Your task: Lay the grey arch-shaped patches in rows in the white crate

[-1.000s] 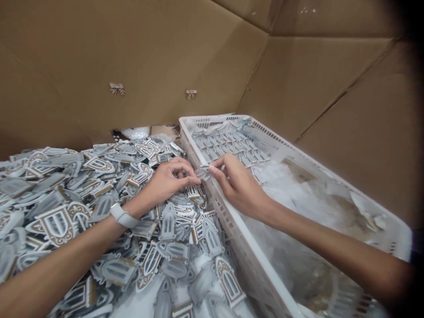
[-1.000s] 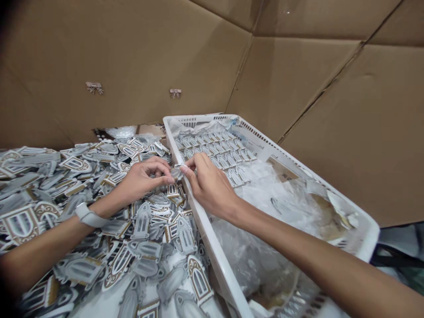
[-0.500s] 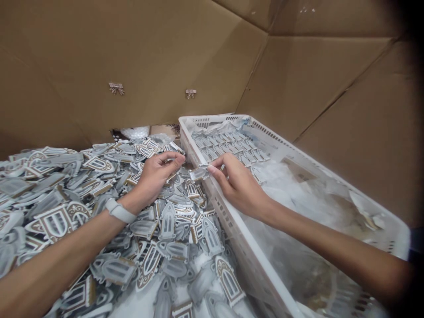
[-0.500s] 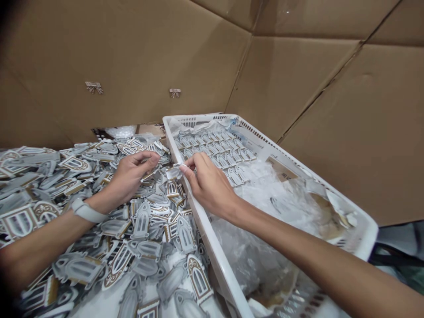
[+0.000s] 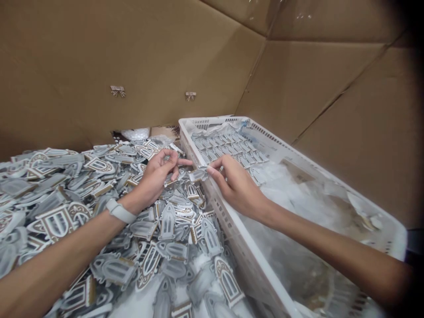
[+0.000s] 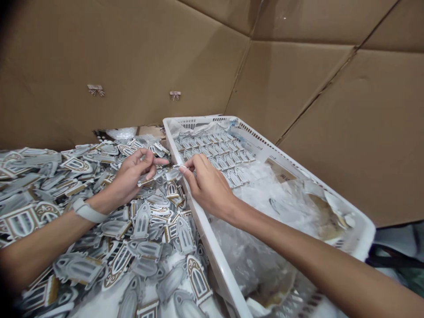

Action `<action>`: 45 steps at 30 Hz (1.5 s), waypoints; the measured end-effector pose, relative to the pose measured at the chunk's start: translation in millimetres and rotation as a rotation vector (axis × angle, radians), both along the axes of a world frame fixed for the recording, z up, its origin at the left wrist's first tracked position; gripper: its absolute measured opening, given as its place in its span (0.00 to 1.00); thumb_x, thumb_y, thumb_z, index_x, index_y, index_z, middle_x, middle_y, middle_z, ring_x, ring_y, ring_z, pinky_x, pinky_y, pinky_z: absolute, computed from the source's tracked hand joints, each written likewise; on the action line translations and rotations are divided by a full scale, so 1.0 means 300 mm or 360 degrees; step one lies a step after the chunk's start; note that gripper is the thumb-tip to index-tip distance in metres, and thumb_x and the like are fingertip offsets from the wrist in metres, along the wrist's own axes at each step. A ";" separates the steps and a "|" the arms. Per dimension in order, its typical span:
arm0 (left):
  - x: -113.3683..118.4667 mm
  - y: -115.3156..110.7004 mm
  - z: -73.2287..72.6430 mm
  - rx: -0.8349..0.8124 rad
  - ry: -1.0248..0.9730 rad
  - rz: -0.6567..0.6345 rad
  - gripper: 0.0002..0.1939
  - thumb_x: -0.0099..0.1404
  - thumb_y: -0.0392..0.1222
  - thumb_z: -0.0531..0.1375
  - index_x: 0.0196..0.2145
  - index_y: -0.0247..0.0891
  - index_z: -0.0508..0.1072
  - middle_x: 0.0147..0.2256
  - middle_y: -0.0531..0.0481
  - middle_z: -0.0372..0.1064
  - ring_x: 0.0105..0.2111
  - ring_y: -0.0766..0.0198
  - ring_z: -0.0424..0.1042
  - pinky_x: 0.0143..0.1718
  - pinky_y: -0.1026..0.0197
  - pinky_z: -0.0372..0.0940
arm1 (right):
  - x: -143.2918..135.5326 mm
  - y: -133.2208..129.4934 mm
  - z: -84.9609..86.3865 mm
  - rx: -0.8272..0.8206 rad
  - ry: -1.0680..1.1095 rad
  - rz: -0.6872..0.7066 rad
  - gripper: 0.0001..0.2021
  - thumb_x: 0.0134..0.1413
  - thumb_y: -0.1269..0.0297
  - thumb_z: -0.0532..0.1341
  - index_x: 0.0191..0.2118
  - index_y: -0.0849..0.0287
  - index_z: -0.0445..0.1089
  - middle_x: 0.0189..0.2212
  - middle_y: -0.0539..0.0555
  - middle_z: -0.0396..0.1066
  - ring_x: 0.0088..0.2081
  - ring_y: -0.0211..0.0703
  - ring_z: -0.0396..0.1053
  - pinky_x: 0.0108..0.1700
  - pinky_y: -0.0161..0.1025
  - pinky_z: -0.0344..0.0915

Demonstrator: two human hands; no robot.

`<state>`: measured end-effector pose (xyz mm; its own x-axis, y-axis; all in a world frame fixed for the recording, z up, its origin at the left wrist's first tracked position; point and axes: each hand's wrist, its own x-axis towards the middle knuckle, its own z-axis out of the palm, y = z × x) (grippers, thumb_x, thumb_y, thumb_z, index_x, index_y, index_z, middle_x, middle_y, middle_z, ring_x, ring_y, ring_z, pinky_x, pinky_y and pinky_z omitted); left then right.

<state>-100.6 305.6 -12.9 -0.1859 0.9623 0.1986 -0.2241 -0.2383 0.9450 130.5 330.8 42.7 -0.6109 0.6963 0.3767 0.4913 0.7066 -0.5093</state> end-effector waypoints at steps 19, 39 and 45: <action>0.001 0.001 -0.015 0.0031 0.0203 -0.0130 0.19 0.70 0.59 0.67 0.40 0.42 0.67 0.16 0.61 0.67 0.16 0.70 0.61 0.21 0.68 0.58 | -0.001 0.005 -0.002 0.0020 -0.0002 0.0008 0.11 0.77 0.55 0.54 0.46 0.56 0.67 0.44 0.56 0.74 0.44 0.48 0.71 0.45 0.43 0.63; -0.011 0.008 -0.026 -0.0103 0.0100 0.0072 0.21 0.69 0.58 0.66 0.28 0.40 0.68 0.25 0.56 0.68 0.21 0.69 0.65 0.24 0.65 0.61 | 0.137 0.270 0.174 -0.0745 0.1222 -0.0572 0.08 0.62 0.57 0.60 0.41 0.55 0.68 0.38 0.54 0.76 0.39 0.45 0.76 0.33 0.35 0.68; -0.011 0.010 -0.032 -0.0096 0.0089 0.0054 0.24 0.65 0.62 0.67 0.27 0.40 0.68 0.24 0.56 0.67 0.20 0.69 0.65 0.23 0.65 0.60 | 0.383 0.450 0.170 -0.0923 0.0784 -0.1039 0.08 0.62 0.60 0.59 0.42 0.58 0.69 0.31 0.55 0.73 0.27 0.40 0.68 0.28 0.33 0.68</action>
